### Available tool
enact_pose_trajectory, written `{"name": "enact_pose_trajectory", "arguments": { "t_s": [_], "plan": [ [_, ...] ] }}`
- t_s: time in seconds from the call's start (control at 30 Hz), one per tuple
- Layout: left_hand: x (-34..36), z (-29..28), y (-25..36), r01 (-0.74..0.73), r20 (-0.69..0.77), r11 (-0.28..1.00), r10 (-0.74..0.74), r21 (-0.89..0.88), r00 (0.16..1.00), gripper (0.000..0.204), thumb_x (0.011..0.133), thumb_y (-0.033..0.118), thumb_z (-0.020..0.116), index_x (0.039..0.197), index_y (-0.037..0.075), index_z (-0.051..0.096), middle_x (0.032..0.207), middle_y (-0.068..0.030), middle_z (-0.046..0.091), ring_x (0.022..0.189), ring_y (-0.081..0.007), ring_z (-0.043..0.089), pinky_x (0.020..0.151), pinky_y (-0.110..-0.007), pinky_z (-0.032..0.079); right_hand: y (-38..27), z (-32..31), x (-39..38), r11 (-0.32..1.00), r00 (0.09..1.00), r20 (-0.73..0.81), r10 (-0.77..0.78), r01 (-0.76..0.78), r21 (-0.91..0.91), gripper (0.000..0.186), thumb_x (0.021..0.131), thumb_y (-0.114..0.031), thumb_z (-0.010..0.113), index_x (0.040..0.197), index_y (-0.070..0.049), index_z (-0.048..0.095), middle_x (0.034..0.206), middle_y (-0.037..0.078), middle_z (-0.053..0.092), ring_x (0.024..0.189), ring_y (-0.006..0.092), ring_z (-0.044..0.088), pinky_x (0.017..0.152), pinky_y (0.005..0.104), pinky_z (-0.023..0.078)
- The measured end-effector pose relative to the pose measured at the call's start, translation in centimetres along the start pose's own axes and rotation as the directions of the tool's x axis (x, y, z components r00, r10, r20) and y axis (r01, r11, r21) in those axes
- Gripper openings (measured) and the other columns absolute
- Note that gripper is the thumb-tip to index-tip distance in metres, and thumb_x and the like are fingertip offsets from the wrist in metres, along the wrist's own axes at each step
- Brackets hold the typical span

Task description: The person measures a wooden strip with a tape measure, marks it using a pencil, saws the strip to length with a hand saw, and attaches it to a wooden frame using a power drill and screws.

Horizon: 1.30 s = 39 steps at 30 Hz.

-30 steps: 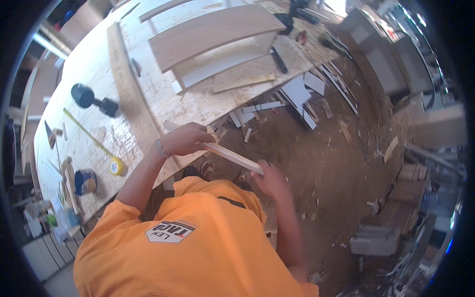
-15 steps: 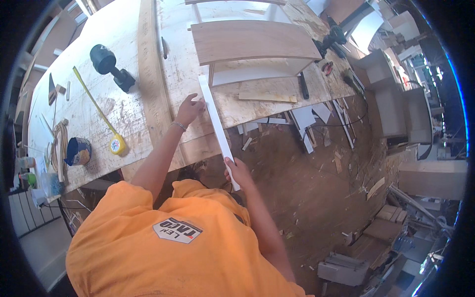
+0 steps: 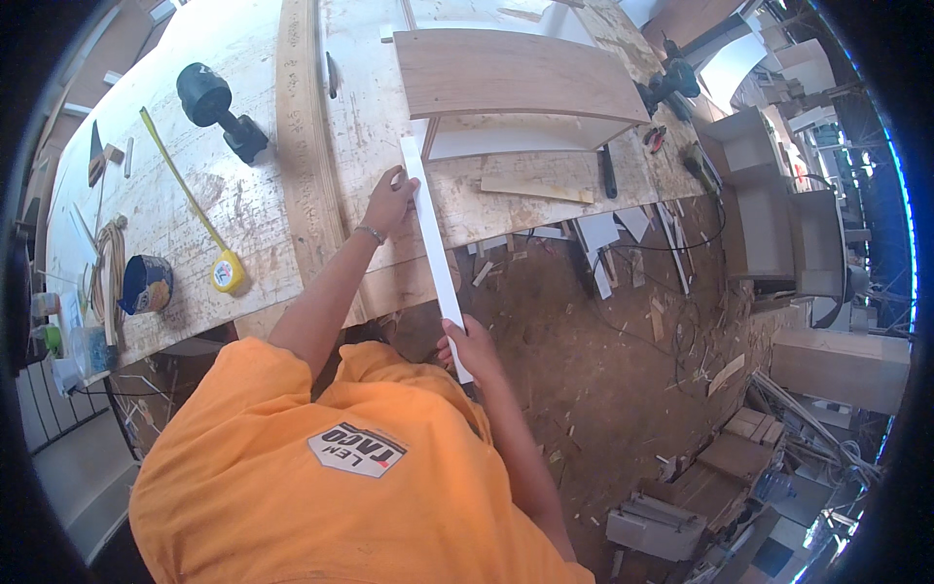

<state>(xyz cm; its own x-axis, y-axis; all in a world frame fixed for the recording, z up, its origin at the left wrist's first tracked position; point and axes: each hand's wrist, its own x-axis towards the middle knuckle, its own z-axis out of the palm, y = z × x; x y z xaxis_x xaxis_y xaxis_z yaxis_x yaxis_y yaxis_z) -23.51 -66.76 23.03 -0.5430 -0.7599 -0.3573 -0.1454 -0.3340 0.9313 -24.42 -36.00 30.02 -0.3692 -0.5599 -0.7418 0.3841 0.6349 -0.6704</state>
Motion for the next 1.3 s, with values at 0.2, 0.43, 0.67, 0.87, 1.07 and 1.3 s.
{"name": "enact_pose_trajectory", "arguments": {
  "t_s": [0.2,0.43,0.67,0.87,1.07,1.3],
  "plan": [
    [-1.4,-1.1,0.4,0.059,-0.046,0.968,-0.072,-0.243,0.996,0.078,0.096,0.016,0.071,0.159,0.003,0.027,0.124,-0.0230,0.067,0.102,-0.0236,0.071,0.082,-0.034,0.059,-4.4,-2.5,-4.2,0.878,0.972,-0.114,-0.205,0.131,-0.461,0.036,0.098,-0.025,0.068,0.125,-0.002,0.061,0.093,0.014,0.072,0.075,0.0221,0.071,0.067,0.0375,0.057],
    [-7.0,-5.2,2.7,-0.174,0.071,0.927,0.160,0.331,0.985,0.075,0.095,0.026,0.074,0.158,0.009,0.036,0.129,-0.0235,0.065,0.111,-0.0286,0.069,0.096,-0.039,0.055,-13.6,-8.3,-11.0,0.213,0.822,-0.066,-0.566,0.068,-0.975,0.039,0.094,-0.022,0.069,0.132,-0.013,0.064,0.107,0.018,0.071,0.101,0.0386,0.068,0.087,0.0494,0.054],
    [-4.3,-5.8,3.8,-0.449,0.017,0.758,0.502,0.474,0.865,0.042,0.095,0.023,0.074,0.132,0.006,0.066,0.117,-0.0159,0.070,0.101,-0.0280,0.071,0.090,-0.036,0.060,-32.9,-4.4,-14.1,-0.541,0.744,0.311,-0.592,-0.081,-0.837,0.009,0.091,-0.011,0.065,0.100,-0.011,0.065,0.088,0.010,0.068,0.088,0.0299,0.070,0.078,0.0451,0.055],
    [0.3,-4.8,5.2,-0.428,-0.008,0.821,0.466,0.378,0.885,0.036,0.096,0.026,0.072,0.121,-0.001,0.071,0.116,-0.0169,0.072,0.103,-0.0261,0.072,0.088,-0.036,0.060,-45.0,3.4,-12.0,-0.868,0.447,0.744,-0.496,-0.223,-0.444,0.011,0.092,-0.018,0.073,0.094,-0.008,0.071,0.087,0.010,0.072,0.081,0.0227,0.069,0.084,0.0389,0.053],
    [2.6,-6.0,3.2,-0.421,0.098,0.786,0.425,0.452,0.900,0.034,0.097,0.023,0.070,0.121,-0.002,0.071,0.115,-0.0172,0.072,0.100,-0.0264,0.073,0.089,-0.036,0.061,-48.5,13.7,-13.1,-0.670,0.730,0.452,-0.513,-0.011,-0.743,0.013,0.095,-0.012,0.068,0.090,-0.001,0.071,0.082,0.011,0.070,0.079,0.0195,0.066,0.074,0.0339,0.054],
    [2.7,-4.5,3.8,-0.383,0.049,0.821,0.401,0.423,0.915,0.034,0.096,0.023,0.071,0.120,-0.001,0.071,0.116,-0.0159,0.073,0.104,-0.0258,0.073,0.093,-0.035,0.060,-48.0,11.5,-13.9,-0.742,0.470,0.774,-0.423,0.310,-0.594,0.012,0.096,-0.006,0.064,0.090,0.002,0.070,0.084,0.015,0.070,0.075,0.0239,0.066,0.071,0.0376,0.054]
  ]
}}
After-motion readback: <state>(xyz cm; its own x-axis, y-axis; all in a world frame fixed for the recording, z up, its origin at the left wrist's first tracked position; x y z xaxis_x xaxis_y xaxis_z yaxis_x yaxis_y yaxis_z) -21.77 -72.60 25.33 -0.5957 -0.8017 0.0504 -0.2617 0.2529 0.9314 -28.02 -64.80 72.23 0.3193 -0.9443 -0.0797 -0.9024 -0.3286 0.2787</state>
